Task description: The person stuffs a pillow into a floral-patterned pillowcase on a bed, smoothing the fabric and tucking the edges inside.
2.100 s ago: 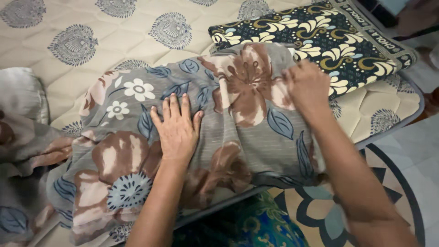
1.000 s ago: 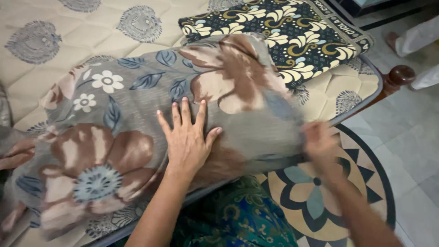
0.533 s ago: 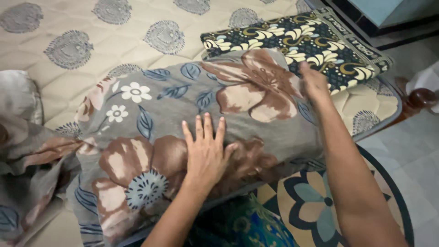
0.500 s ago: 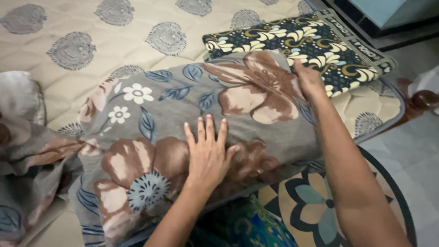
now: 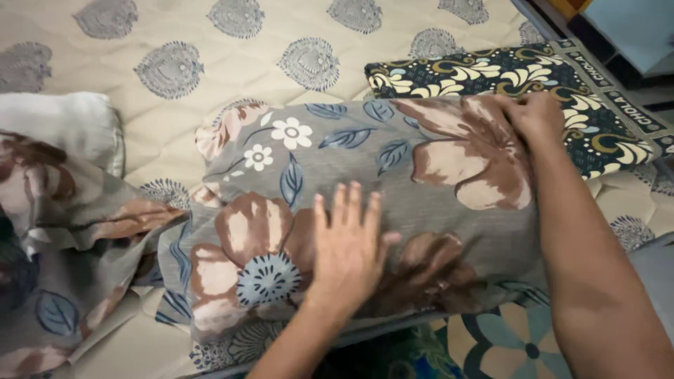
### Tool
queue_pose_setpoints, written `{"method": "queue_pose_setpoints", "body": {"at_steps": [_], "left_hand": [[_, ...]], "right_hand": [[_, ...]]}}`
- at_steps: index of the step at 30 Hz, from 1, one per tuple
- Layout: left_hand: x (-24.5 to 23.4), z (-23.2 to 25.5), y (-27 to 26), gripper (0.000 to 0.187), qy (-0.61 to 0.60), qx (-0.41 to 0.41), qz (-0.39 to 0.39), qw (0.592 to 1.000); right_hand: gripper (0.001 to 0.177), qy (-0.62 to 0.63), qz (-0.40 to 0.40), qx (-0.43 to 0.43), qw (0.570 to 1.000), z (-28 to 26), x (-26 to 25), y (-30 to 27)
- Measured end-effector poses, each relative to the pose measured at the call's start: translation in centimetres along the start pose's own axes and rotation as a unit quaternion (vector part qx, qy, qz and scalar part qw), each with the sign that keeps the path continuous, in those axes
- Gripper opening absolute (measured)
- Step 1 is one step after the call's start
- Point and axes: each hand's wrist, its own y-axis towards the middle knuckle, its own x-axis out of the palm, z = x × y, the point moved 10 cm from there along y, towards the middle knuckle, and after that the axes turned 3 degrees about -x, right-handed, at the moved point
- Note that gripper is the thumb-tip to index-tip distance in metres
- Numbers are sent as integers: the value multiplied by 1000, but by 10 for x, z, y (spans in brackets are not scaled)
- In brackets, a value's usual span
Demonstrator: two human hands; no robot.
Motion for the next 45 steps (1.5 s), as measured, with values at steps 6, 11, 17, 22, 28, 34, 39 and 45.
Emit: {"method": "queue_pose_setpoints", "body": {"at_steps": [6,11,17,22,28,34,39,45], "left_hand": [[-65,-61,7,59,135,-99,119,979],[-46,-80,10,18,131,-121,96,979],[-49,-70,-14,10,51,-16,179,982],[-57,-55,-31,10,35,48,217,974],[-64,-58,-41,16,-33,25,254,966],[-73,-52,-53,11,-86,87,257,959],[-48,-34,-70,12,-82,160,171,969],[-35,-32,-80,14,-93,170,172,966]], "right_hand": [[42,-130,-12,-7,991,27,-32,3],[29,35,159,-325,932,-166,-54,-29],[38,241,-128,-308,912,-357,11,-98],[25,205,21,-340,918,-354,-28,-141],[21,138,118,-364,913,-333,-77,-199],[13,197,209,-337,897,-309,-81,-209],[13,414,158,-179,878,-252,-42,-178],[11,330,101,-192,919,-272,-48,-188]]}}
